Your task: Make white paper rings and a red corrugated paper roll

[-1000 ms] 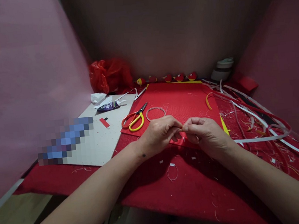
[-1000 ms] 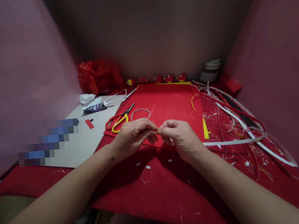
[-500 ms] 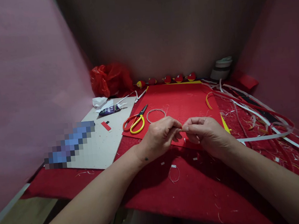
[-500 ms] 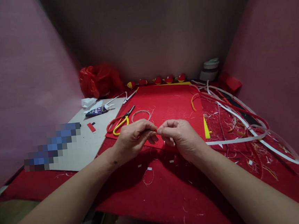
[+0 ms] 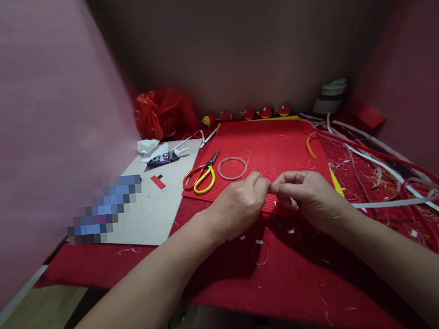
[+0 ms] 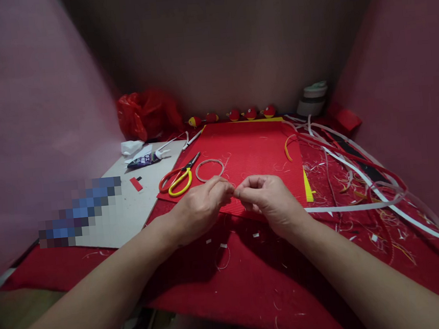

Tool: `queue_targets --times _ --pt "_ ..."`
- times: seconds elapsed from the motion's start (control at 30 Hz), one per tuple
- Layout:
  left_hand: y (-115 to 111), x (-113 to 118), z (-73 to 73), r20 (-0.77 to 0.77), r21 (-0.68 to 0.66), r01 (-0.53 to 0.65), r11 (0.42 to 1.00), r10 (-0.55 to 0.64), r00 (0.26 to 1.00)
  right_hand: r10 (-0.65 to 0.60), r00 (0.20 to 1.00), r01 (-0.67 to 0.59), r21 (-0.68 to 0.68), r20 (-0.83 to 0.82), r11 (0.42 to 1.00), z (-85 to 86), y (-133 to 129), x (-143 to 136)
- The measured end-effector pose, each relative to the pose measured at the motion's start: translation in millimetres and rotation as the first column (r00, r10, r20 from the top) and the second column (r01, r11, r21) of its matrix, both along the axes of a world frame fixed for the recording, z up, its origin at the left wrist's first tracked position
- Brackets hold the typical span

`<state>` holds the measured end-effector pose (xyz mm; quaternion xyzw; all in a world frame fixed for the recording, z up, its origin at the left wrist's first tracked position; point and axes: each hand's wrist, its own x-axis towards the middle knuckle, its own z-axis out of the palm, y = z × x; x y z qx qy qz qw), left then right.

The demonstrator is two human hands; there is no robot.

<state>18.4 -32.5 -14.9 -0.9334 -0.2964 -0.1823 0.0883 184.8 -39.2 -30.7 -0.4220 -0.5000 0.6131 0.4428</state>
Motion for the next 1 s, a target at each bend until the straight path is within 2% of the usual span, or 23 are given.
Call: queue_targets --times 0.2,0.33,0.43,0.5,0.57,0.67,0.73,0.9,1.0 --pt "3.7 -4.3 -0.6 0.025 -0.027 0.05 0.998 -0.049 0.998 0.011 1.0 -0.01 -0.043 0.001 0.999 0.3 2.1 -1.6" --pt "8.3 -5.1 -5.5 0.141 -0.094 0.106 0.99 -0.092 0.986 0.006 1.0 -0.005 -0.057 0.01 0.998 -0.8 2.0 -1.5" --pt "9.7 -3.1 -5.8 0.28 -0.186 0.125 0.975 -0.069 0.957 0.007 1.0 -0.008 -0.052 -0.017 0.999 -1.5 2.0 -0.7" --pt "9.3 -1.5 -3.9 0.391 -0.292 0.156 0.944 -0.031 0.92 0.021 0.998 -0.023 -0.034 -0.054 0.999 -0.9 2.4 -0.4" --pt "8.2 -0.4 -1.7 0.492 -0.403 0.22 0.888 0.008 0.871 0.033 0.995 -0.035 -0.017 -0.094 0.999 0.2 2.9 -0.3" --pt "7.0 0.4 -0.3 0.585 -0.488 0.299 0.82 0.053 0.809 0.036 0.99 -0.038 -0.012 -0.138 0.999 2.0 3.2 -0.9" --pt "6.6 0.5 -0.8 0.61 -0.493 0.319 0.809 0.061 0.79 0.037 0.988 -0.039 -0.011 -0.147 0.999 3.0 2.9 -1.4" --pt "6.7 0.7 -3.4 0.639 -0.436 0.329 0.838 0.031 0.769 0.041 0.987 -0.043 -0.013 -0.159 0.999 5.0 2.7 -0.5" --pt "6.7 0.9 -4.1 0.651 -0.436 0.344 0.831 0.028 0.758 0.058 0.987 -0.063 -0.029 -0.15 0.998 5.2 3.1 1.0"
